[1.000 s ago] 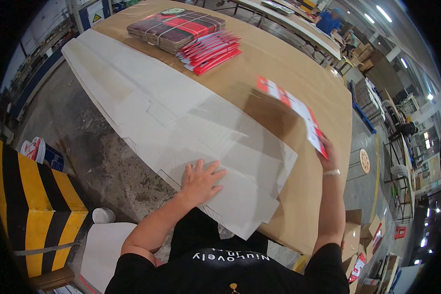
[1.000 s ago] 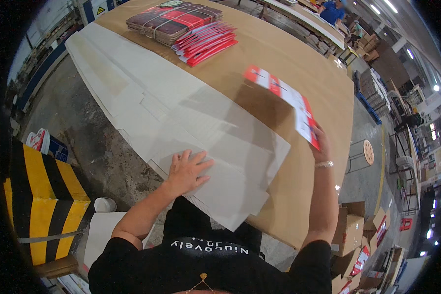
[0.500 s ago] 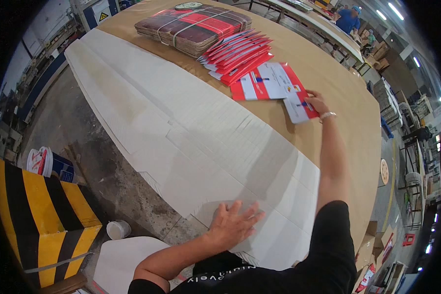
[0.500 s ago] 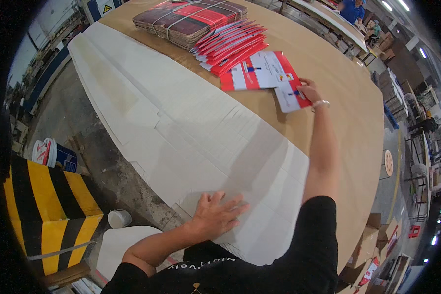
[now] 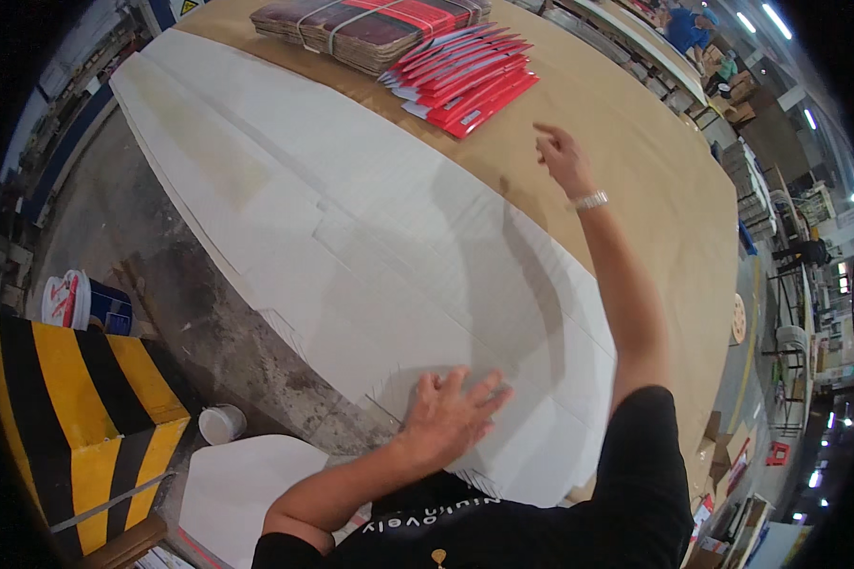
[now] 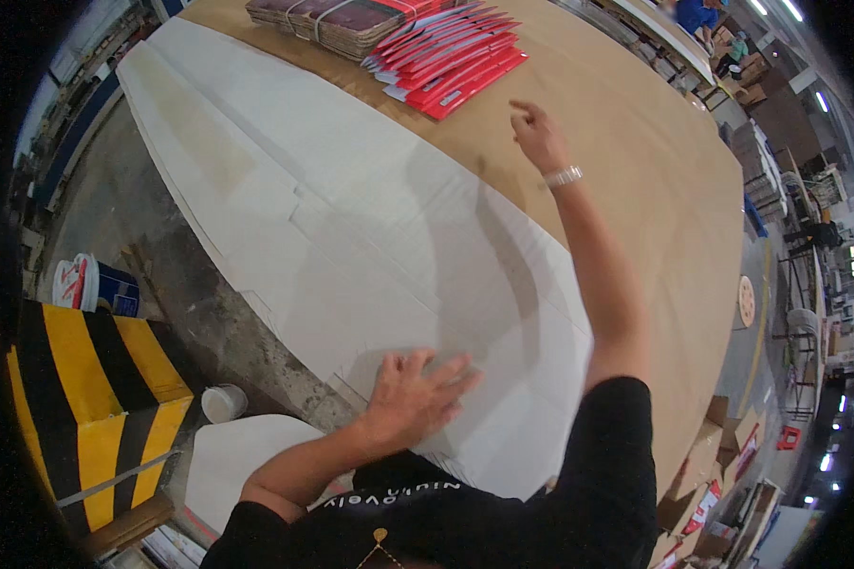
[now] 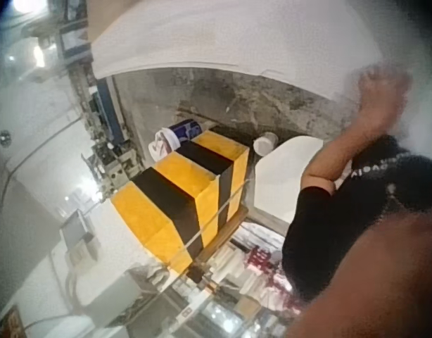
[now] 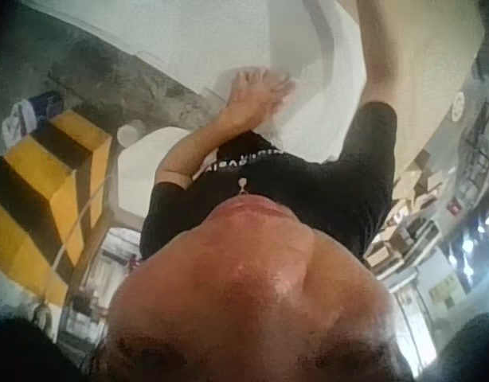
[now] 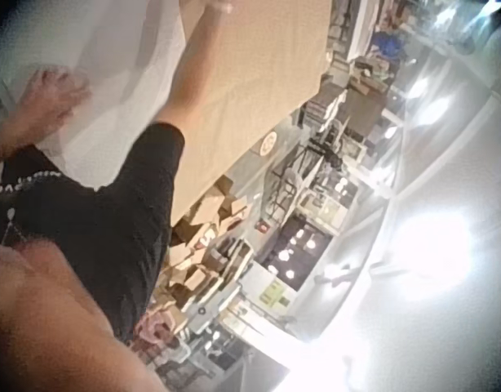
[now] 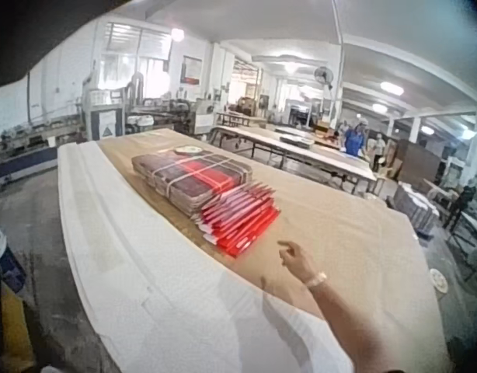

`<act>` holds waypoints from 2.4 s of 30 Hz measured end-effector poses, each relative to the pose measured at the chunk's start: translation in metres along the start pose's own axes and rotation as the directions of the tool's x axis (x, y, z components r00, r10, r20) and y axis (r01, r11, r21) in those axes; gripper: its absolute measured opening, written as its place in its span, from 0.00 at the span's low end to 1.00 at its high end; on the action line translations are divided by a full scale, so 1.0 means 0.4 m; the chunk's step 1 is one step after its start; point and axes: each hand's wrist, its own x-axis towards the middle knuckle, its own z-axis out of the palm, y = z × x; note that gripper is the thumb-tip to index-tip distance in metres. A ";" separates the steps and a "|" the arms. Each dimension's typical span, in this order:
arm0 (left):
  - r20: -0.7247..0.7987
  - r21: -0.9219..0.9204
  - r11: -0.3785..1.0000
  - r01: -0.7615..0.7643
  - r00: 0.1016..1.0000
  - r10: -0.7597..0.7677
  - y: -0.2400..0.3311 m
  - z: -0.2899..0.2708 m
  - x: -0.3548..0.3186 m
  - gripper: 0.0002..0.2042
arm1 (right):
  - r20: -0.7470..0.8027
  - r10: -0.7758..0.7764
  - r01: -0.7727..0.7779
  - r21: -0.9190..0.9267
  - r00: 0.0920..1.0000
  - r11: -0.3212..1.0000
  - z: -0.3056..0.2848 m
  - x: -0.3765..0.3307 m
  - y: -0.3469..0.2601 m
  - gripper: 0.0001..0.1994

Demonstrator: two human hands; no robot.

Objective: Picking up and organizing white cardboard box templates from a workbench stack.

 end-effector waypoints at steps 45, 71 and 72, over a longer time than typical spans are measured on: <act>0.017 0.020 0.980 0.197 0.980 -0.197 0.104 0.009 0.111 0.20 | -0.410 -0.478 0.630 0.515 0.777 0.582 -0.362 -1.080 -0.355 0.21; -0.382 -0.165 0.982 -0.096 0.924 0.026 0.231 -0.076 0.060 0.22 | 0.338 -0.346 0.454 -0.329 0.875 0.828 -0.355 -1.235 -0.096 0.27; -0.375 -0.170 0.980 -0.104 0.927 0.033 0.239 -0.081 0.071 0.22 | 0.333 -0.336 0.443 -0.333 0.881 0.833 -0.374 -1.232 -0.098 0.27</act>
